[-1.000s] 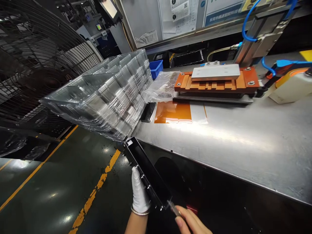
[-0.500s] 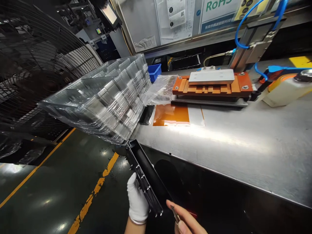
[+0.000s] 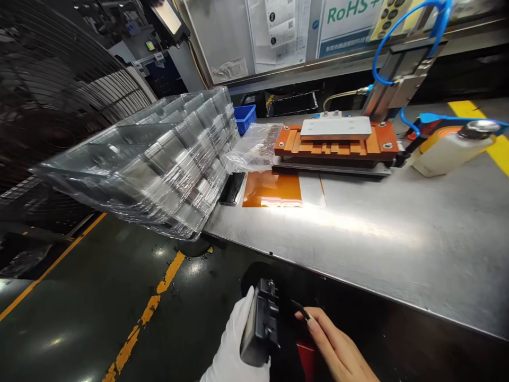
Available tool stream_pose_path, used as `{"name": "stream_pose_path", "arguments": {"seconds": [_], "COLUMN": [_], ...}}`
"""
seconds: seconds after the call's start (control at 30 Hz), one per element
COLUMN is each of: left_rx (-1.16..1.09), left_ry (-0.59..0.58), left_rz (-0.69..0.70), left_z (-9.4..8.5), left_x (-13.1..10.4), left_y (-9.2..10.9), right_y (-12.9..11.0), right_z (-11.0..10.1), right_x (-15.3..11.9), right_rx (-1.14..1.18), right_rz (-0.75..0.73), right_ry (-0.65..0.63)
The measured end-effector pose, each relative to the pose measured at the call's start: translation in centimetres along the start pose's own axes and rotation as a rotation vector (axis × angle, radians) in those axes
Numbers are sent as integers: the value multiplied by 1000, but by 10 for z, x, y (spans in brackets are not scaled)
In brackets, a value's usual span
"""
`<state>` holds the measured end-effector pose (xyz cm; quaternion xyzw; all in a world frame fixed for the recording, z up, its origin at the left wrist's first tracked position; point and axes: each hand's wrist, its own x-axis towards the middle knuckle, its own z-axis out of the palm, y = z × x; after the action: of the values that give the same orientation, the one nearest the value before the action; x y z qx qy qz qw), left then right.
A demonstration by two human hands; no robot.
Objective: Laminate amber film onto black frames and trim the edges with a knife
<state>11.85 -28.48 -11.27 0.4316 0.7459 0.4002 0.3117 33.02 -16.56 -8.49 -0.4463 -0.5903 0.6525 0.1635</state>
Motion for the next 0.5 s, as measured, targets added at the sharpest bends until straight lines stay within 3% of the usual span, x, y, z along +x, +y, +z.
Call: {"name": "stream_pose_path", "arguments": {"seconds": [0.1,0.23,0.5], "left_rx": [321,553,622], "left_ry": [33,-5,28], "left_rz": [149,297,295], "left_z": [8,8,7], "left_x": [-9,-11,-11], "left_y": [-18,-25,-5], "right_y": [-11,-11,-3], "right_z": [-10,-10,-3], "right_x": [9,17,19], "right_rx": [-144,-244,-394], "right_rz": [-67,-108,-305], "right_ry": [-134,-145,39]}}
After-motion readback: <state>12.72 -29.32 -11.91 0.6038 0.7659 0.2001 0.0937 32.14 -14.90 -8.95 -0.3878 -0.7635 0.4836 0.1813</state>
